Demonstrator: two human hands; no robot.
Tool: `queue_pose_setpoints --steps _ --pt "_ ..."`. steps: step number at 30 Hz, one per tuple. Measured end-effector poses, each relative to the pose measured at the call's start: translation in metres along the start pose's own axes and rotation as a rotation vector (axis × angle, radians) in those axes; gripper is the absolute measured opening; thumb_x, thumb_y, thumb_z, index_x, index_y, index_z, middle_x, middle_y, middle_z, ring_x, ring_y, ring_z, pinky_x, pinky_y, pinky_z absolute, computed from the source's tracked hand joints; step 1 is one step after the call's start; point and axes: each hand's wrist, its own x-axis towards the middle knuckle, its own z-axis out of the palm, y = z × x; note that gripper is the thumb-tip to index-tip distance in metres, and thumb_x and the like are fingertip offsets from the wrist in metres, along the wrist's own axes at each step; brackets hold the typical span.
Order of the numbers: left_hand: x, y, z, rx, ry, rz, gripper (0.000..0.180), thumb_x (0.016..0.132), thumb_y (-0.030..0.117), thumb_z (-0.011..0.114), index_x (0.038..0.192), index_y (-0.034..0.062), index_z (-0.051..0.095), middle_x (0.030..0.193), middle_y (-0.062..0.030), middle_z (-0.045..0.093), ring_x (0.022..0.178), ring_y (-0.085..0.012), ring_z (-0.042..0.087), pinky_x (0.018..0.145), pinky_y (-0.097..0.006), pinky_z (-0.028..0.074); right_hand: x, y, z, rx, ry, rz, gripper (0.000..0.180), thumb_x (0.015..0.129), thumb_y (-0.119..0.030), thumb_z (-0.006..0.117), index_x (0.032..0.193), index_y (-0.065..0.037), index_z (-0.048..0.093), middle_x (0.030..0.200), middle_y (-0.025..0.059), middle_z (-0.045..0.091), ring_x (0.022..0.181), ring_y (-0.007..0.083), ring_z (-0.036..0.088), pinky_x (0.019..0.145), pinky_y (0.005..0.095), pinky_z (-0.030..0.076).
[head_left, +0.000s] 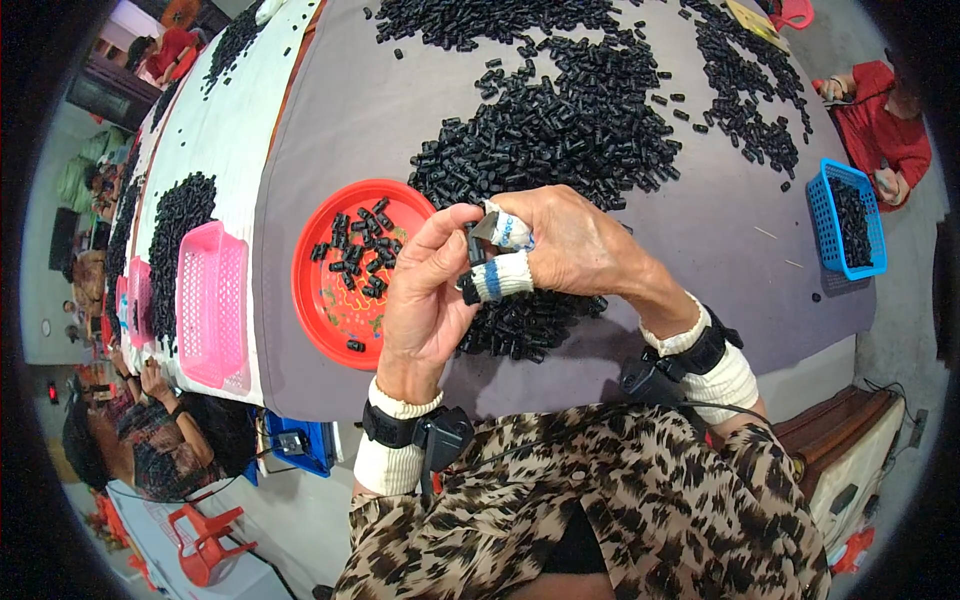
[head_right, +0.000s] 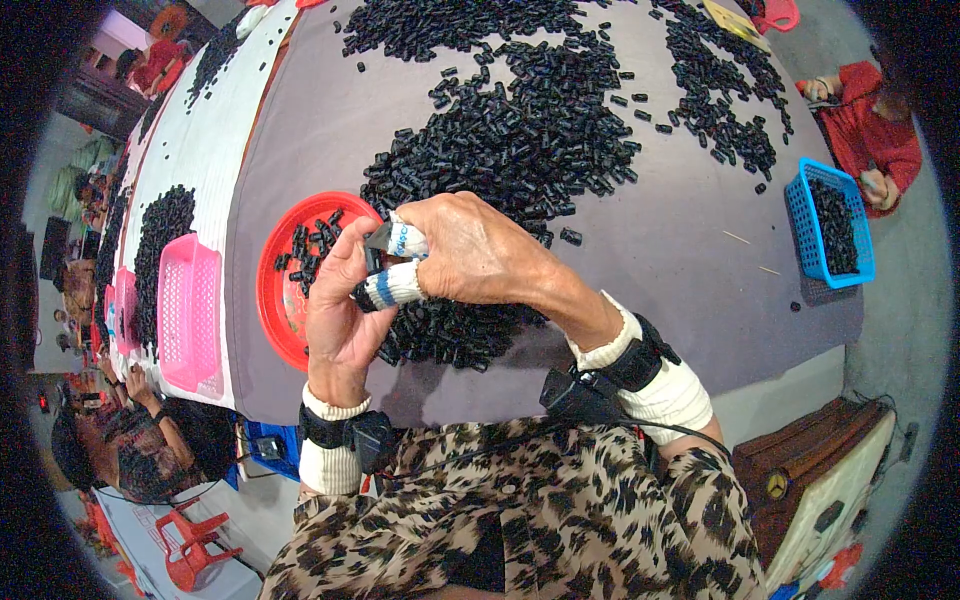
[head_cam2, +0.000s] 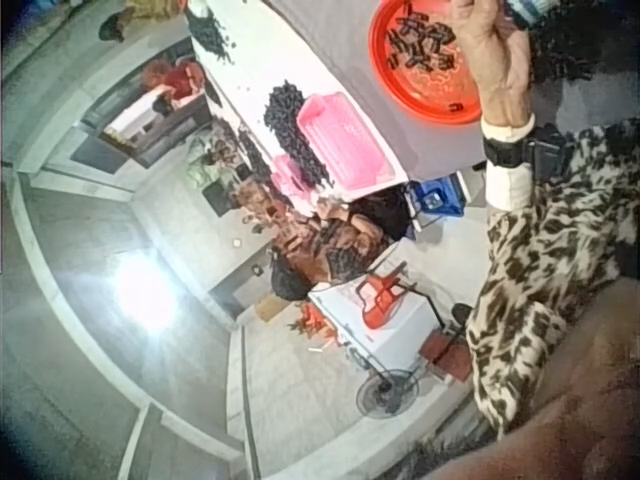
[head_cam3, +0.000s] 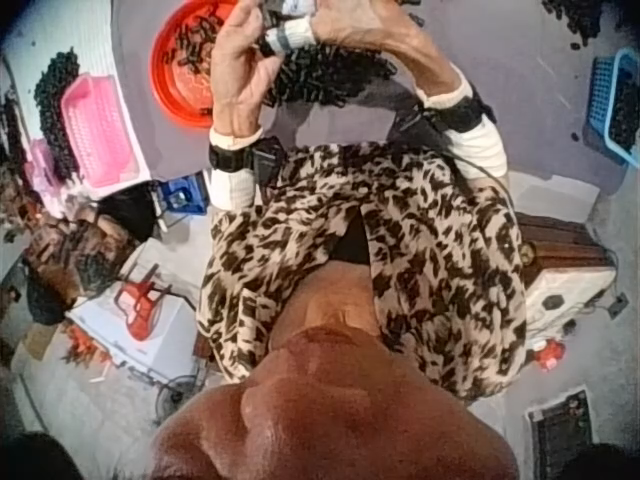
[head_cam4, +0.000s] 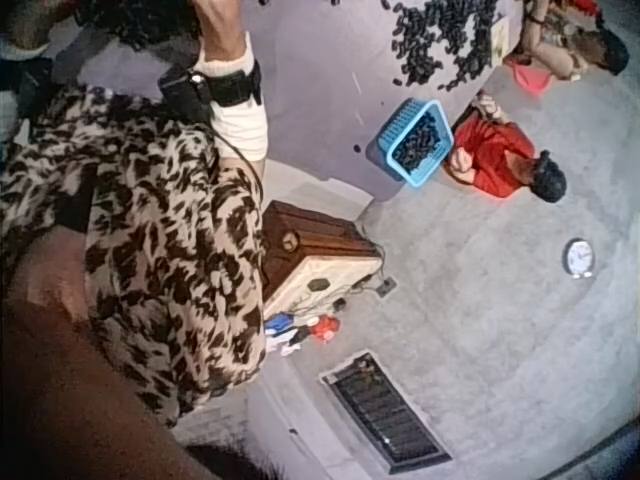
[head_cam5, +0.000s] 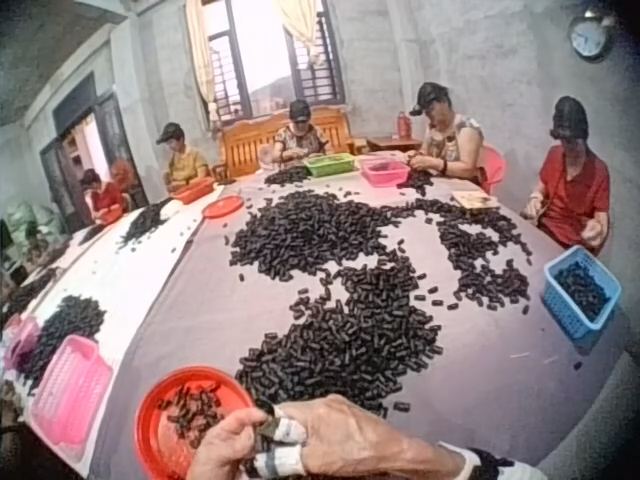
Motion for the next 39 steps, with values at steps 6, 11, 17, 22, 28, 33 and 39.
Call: queue_pose_setpoints --steps 6,11,17,22,28,33,39 --pt "0.0 0.002 -0.009 0.011 -0.053 -0.049 0.03 0.084 0.01 0.058 0.111 -0.0003 0.051 0.105 -0.0133 0.058 0.101 -0.0248 0.056 0.09 -0.038 0.045 -0.001 0.003 -0.001 -0.012 0.0 -0.018 0.034 0.065 -0.028 0.068 0.07 0.001 0.053 0.06 0.0169 0.055 0.056 0.0325 0.056 0.055 0.0387 0.042" --pt "0.0 0.002 -0.008 0.014 -0.031 -0.037 0.03 0.083 0.01 0.059 0.111 -0.0006 0.051 0.105 -0.0147 0.058 0.098 -0.0257 0.058 0.086 -0.04 0.048 -0.002 -0.001 -0.002 0.002 -0.004 -0.003 0.033 0.065 -0.027 0.068 0.07 0.001 0.053 0.061 0.0168 0.056 0.058 0.0323 0.056 0.055 0.0386 0.042" --pt "-0.002 0.003 -0.004 0.08 -0.006 -0.017 0.029 0.084 0.01 0.058 0.11 -0.0009 0.051 0.102 -0.0138 0.059 0.095 -0.0244 0.06 0.084 -0.038 0.05 -0.003 0.0 -0.001 0.009 -0.002 -0.019 0.035 0.065 -0.029 0.069 0.07 0.001 0.053 0.061 0.0158 0.056 0.057 0.0312 0.056 0.055 0.0382 0.042" --pt "-0.003 0.005 0.004 0.147 0.021 0.005 0.022 0.087 0.008 0.054 0.106 -0.0015 0.055 0.099 -0.0094 0.061 0.089 -0.0161 0.06 0.079 -0.03 0.05 -0.003 0.001 -0.001 0.032 -0.017 0.001 0.038 0.065 -0.032 0.07 0.071 0.001 0.053 0.061 0.015 0.056 0.056 0.029 0.056 0.054 0.0372 0.042" --pt "-0.004 0.005 0.002 0.202 0.047 0.018 0.022 0.086 0.008 0.056 0.106 -0.0024 0.057 0.096 -0.0077 0.061 0.087 -0.0128 0.059 0.077 -0.026 0.048 -0.006 -0.002 0.0 0.038 -0.025 -0.009 0.04 0.067 -0.034 0.07 0.071 0.001 0.053 0.062 0.0147 0.056 0.056 0.0289 0.056 0.054 0.0373 0.042" --pt "-0.005 0.005 0.004 0.231 0.066 0.029 0.023 0.085 0.007 0.057 0.106 -0.0029 0.057 0.095 -0.0075 0.062 0.085 -0.0113 0.058 0.076 -0.025 0.048 -0.006 -0.006 0.0 0.001 -0.024 -0.017 0.039 0.068 -0.033 0.069 0.071 0.002 0.052 0.064 0.0155 0.057 0.058 0.0305 0.057 0.054 0.0379 0.042" --pt "-0.003 0.004 0.007 0.148 0.045 0.033 0.024 0.086 0.008 0.056 0.107 -0.0026 0.055 0.099 -0.009 0.061 0.088 -0.0147 0.06 0.079 -0.028 0.049 -0.006 -0.008 -0.002 0.1 -0.003 0.046 0.041 0.065 -0.035 0.072 0.073 0.001 0.054 0.063 0.0135 0.057 0.057 0.0257 0.056 0.055 0.0362 0.042"
